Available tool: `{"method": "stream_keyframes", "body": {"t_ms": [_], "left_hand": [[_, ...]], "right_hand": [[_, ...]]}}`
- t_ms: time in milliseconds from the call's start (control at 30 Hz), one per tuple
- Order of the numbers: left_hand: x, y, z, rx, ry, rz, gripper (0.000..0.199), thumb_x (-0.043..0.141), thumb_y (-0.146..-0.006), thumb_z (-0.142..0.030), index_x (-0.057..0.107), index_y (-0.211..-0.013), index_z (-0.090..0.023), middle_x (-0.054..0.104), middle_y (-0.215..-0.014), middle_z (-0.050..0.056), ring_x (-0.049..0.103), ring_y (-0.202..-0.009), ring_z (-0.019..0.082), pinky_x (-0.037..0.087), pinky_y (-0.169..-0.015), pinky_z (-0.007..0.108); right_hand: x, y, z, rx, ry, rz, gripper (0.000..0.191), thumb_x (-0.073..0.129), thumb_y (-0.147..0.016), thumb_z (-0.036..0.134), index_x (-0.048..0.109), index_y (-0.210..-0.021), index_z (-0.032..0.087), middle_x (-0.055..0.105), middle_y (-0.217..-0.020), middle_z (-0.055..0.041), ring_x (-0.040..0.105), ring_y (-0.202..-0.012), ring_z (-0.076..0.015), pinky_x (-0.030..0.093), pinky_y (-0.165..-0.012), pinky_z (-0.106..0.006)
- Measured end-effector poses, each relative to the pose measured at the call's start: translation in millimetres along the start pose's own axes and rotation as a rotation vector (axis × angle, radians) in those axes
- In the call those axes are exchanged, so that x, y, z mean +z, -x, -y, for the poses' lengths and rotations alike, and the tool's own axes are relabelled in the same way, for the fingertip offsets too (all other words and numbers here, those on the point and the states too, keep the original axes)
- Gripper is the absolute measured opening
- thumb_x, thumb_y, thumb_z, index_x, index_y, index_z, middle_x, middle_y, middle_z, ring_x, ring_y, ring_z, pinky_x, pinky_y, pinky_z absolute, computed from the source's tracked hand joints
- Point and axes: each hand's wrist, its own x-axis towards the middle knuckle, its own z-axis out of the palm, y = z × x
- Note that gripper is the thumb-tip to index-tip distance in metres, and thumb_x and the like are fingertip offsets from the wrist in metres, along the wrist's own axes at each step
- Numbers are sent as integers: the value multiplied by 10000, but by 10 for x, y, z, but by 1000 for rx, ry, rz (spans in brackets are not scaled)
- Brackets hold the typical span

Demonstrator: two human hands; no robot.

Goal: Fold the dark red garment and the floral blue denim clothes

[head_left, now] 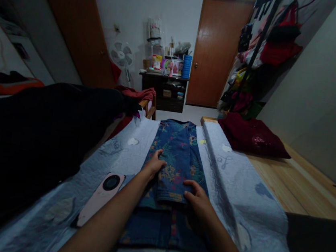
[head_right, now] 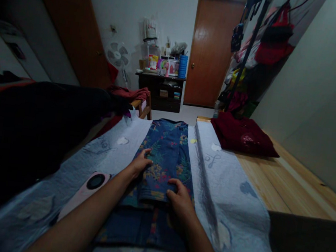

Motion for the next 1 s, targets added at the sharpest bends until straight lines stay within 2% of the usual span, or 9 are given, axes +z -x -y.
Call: {"method": "stream_keyframes", "body": {"t_ms": [100, 200, 267, 367, 567, 700, 833, 933, 1000], "left_hand": [[-48, 257, 53, -26, 27, 194, 681, 577, -713, -134, 413, -1363, -252, 674, -937, 20, 641, -714, 144, 530, -686, 271], [-116, 478, 99, 44, -30, 309, 561, 621, -710, -186, 533, -1262, -234, 677, -1021, 36, 648, -854, 167, 524, -783, 286], [-148, 597, 107, 103, -129, 302, 505, 646, -683, -179, 592, -1184, -216, 669, -1077, 37, 633, -952, 181, 507, -843, 279], [-163, 737, 77, 117, -225, 305, 489, 635, -671, -152, 607, -1156, -202, 667, -1081, 30, 628, -969, 189, 501, -867, 287], [-136, 900, 33, 203, -297, 266, 427, 603, -746, -172, 590, -1172, -201, 636, -1160, 36, 600, -1069, 192, 459, -976, 319], [-104, 977, 122, 312, -622, 138, 386, 608, -746, -175, 612, -1131, -192, 563, -1218, 91, 553, -1164, 229, 409, -1043, 353], [-63, 1049, 169, 501, -881, 3, 447, 602, -781, -195, 573, -1227, -216, 392, -1465, 116, 383, -1356, 285, 280, -1146, 430], [-9, 1067, 187, 605, -938, 108, 464, 572, -846, -255, 524, -1307, -241, 330, -1550, 76, 243, -1448, 260, 194, -1191, 440], [36, 1069, 224, 610, -959, 208, 481, 572, -862, -317, 510, -1335, -249, 327, -1562, 66, 197, -1470, 253, 169, -1198, 456]], "right_hand": [[-17, 40, 74, -9, 5, 23, 460, 689, -637, 353, 569, -1070, 253, 674, -999, -26, 662, -887, -232, 545, -702, -327], [-33, 62, 95, -5, -10, 52, 481, 682, -655, 368, 547, -1102, 253, 672, -1023, -23, 660, -882, -222, 543, -714, -330], [-51, 62, 64, -1, 38, 40, 457, 661, -670, 366, 554, -1096, 241, 676, -990, -22, 659, -843, -211, 536, -699, -323], [-94, 62, 20, -33, 194, -2, 363, 628, -680, 341, 594, -1019, 215, 683, -919, -24, 650, -814, -205, 516, -693, -309], [-189, 95, 67, -102, 408, 19, 300, 554, -758, 360, 616, -1007, 204, 691, -918, -27, 650, -824, -207, 500, -716, -307], [-220, 129, 110, -198, 826, 54, 254, 555, -784, 321, 658, -989, 214, 710, -991, -51, 648, -942, -225, 459, -837, -322], [-209, 119, 289, -183, 1248, 60, 279, 559, -837, 379, 681, -1043, 236, 725, -999, -79, 664, -936, -253, 449, -815, -330], [-150, -25, 446, -257, 1367, -12, 307, 502, -889, 357, 671, -1099, 209, 715, -1050, -114, 659, -982, -260, 456, -848, -339], [-82, -196, 483, -361, 1379, -47, 327, 470, -906, 289, 652, -1152, 175, 680, -1163, -135, 621, -1092, -250, 432, -941, -338]]}}
